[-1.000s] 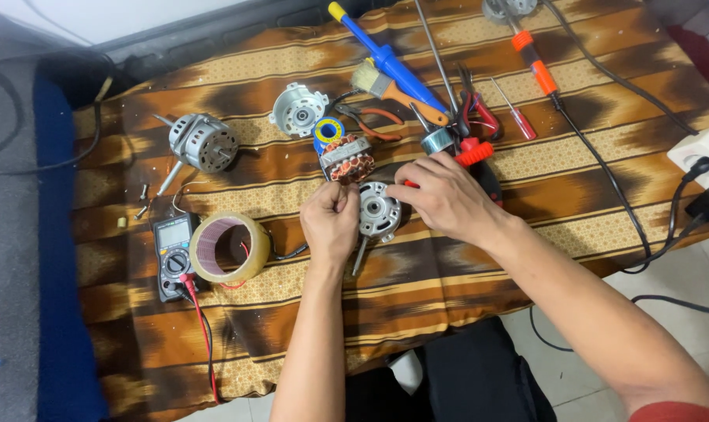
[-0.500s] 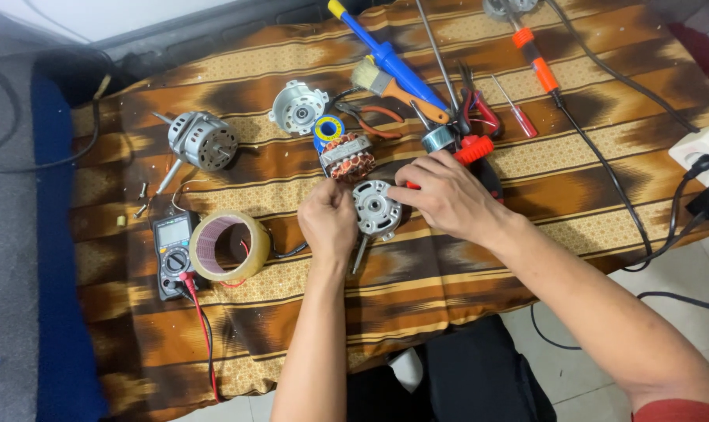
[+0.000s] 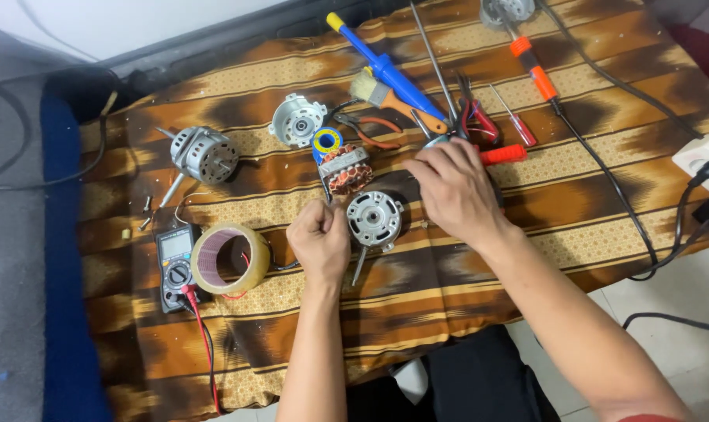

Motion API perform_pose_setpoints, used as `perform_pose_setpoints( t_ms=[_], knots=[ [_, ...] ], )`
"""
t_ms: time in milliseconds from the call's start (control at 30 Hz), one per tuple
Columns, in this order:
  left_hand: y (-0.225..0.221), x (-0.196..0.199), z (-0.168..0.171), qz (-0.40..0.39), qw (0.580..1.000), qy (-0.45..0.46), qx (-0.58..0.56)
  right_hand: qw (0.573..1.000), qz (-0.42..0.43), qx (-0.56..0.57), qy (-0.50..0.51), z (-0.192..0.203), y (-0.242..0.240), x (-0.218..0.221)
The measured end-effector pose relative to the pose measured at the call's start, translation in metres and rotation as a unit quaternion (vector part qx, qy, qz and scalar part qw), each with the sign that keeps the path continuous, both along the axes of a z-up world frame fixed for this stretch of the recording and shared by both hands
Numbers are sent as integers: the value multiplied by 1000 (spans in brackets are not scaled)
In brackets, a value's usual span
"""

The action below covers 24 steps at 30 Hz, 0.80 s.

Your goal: Repairing a small electric motor by inspecting its internal components and wiring on a workbench

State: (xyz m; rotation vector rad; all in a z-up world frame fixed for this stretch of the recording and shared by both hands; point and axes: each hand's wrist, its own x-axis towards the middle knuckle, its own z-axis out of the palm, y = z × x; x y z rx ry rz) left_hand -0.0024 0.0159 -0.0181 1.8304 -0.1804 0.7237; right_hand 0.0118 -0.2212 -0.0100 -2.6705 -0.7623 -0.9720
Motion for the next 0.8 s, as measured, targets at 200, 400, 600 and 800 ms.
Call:
perform_pose_setpoints(
  t_ms=[200, 400, 600, 800],
  knots=[
    [-3, 1, 3, 15, 1000, -3, 4, 985, 110, 135, -3, -12, 25, -12],
    [-6, -2, 6, 25, 999, -26, 14, 986, 137, 77, -51, 6, 41, -23],
    [-6, 2, -3, 157, 960, -158, 167, 991, 71, 110, -37, -45, 32, -8],
    [-31, -24, 16, -30, 931, -287, 222, 791, 78, 521, 310, 3, 21, -16]
  ],
)
